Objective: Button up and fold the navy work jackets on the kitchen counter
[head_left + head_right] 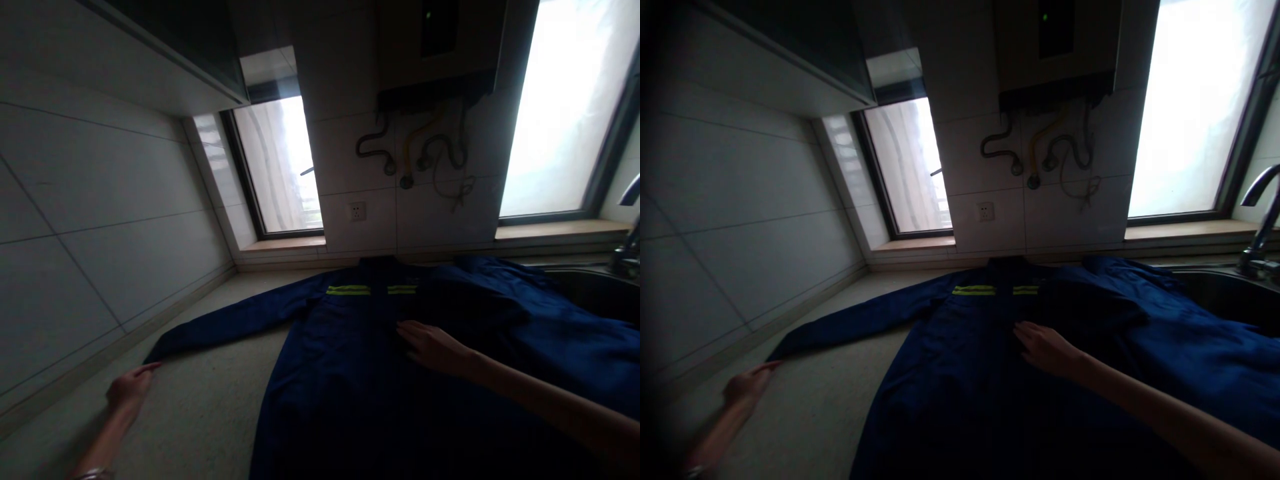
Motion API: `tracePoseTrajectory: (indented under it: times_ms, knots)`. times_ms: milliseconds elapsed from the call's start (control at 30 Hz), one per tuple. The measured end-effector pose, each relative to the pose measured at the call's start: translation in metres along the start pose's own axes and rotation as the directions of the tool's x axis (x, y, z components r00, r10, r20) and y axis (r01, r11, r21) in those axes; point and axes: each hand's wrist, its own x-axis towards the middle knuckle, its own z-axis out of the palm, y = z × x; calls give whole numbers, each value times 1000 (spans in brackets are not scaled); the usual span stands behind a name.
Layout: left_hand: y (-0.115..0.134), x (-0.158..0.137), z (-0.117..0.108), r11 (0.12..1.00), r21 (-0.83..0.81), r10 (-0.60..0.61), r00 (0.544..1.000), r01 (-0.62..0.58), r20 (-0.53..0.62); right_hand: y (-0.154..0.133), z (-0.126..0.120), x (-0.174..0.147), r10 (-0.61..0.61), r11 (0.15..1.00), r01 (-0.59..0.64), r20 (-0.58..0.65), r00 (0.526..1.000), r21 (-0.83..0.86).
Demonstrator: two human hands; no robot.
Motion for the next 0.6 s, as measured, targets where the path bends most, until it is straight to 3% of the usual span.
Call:
tracePoseTrajectory:
  times_ms: [67,167,300,400,467,533,600]
  knots:
    - [2,-1,-1,986,-125,-109,994,109,9,-2,23,14,37,998,-37,-16,999,-41]
    - [6,-7,-4,976,-179,-121,992,123,22,1,54,26,61,989,-65,-34,998,-134]
    - [12,-16,-10,987,-99,-124,992,123,2,6,61,28,-43,979,22,-100,994,-202]
    - [24,-22,-19,997,-13,-81,996,81,-33,5,29,20,-106,981,67,-216,971,-181]
    - [45,-26,-26,999,4,-35,996,36,-83,0,-3,11,-114,990,83,-306,945,-113]
    - [82,-35,-35,998,-41,41,990,-47,-137,-7,-38,2,-93,995,98,-367,925,-7]
    - [134,-53,-46,969,-146,180,973,-201,-143,-17,-69,-5,-40,987,97,-401,915,125]
